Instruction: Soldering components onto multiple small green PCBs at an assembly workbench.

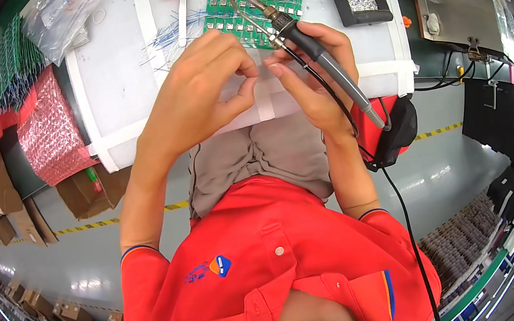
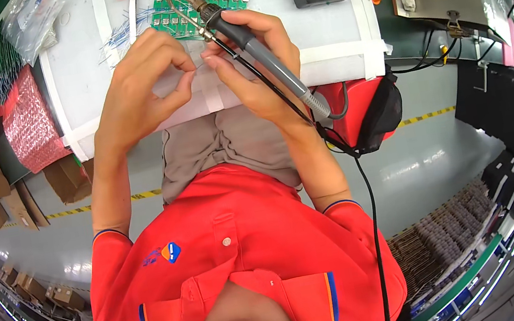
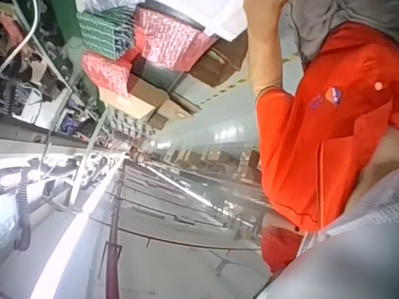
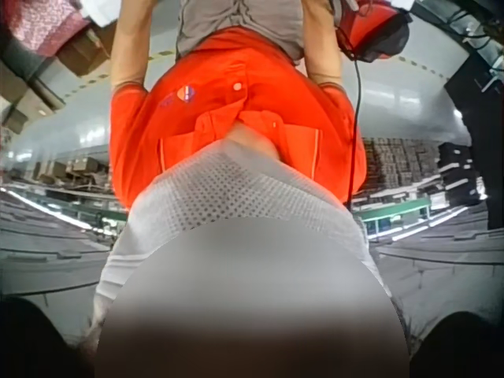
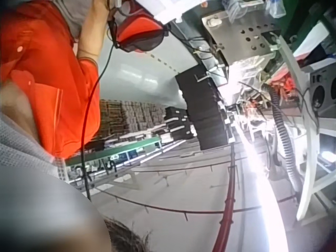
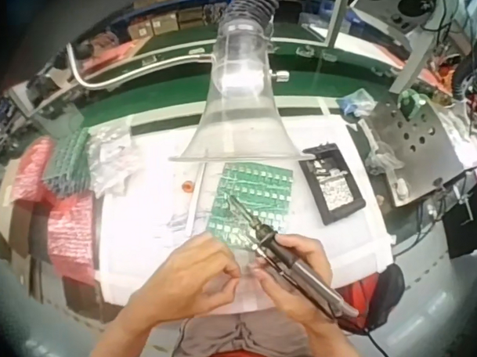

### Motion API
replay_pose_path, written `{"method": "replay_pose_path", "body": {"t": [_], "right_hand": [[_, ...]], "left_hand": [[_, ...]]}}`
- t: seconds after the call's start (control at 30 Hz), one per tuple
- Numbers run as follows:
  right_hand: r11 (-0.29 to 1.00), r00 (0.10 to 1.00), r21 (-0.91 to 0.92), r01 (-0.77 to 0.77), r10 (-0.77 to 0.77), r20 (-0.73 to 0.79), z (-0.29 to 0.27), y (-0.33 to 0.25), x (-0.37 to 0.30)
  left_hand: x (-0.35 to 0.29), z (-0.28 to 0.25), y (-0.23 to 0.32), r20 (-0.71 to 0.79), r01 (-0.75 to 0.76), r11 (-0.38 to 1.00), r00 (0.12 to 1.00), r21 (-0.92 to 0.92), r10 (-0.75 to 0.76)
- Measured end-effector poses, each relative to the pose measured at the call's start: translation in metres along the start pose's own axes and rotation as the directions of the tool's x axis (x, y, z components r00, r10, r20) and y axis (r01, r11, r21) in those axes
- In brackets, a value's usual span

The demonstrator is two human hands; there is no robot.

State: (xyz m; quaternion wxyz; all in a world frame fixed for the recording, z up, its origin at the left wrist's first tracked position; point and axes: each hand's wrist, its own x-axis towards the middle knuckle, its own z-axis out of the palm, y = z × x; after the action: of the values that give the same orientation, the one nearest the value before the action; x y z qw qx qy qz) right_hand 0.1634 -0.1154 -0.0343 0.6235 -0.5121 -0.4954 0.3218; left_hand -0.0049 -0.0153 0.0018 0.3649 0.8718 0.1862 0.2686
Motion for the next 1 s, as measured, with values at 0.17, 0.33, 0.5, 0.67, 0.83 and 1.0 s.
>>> {"method": "replay_pose_path", "body": {"t": [0.17,0.33,0.5,0.67,0.83,1.0], "right_hand": [[1.0,1.0,-0.013,-0.005,0.005,-0.025,0.0,0.0,0.0],[1.0,0.999,-0.006,0.023,-0.023,-0.036,-0.002,0.001,-0.001],[1.0,0.999,-0.024,0.007,-0.008,-0.032,-0.001,-0.001,-0.002],[1.0,0.999,0.002,0.012,-0.012,-0.033,-0.001,0.001,-0.003],[0.999,0.998,-0.02,0.051,-0.052,-0.029,-0.002,0.0,-0.003],[0.997,0.964,-0.052,-0.063,0.048,-0.26,-0.005,-0.015,-0.003]], "left_hand": [[-0.002,0.007,-0.001,-0.059,0.004,1.0,0.998,0.008,-0.004],[-0.009,0.018,-0.001,-0.17,0.082,0.997,0.982,-0.008,-0.082],[-0.01,0.026,0.002,-0.211,0.102,0.993,0.971,-0.059,-0.112],[-0.009,0.024,0.005,-0.248,0.117,0.988,0.959,-0.097,-0.138],[-0.009,0.017,0.003,-0.265,0.089,0.994,0.962,0.056,-0.071],[-0.006,0.005,-0.008,-0.341,0.136,0.954,0.939,0.266,-0.039]]}}
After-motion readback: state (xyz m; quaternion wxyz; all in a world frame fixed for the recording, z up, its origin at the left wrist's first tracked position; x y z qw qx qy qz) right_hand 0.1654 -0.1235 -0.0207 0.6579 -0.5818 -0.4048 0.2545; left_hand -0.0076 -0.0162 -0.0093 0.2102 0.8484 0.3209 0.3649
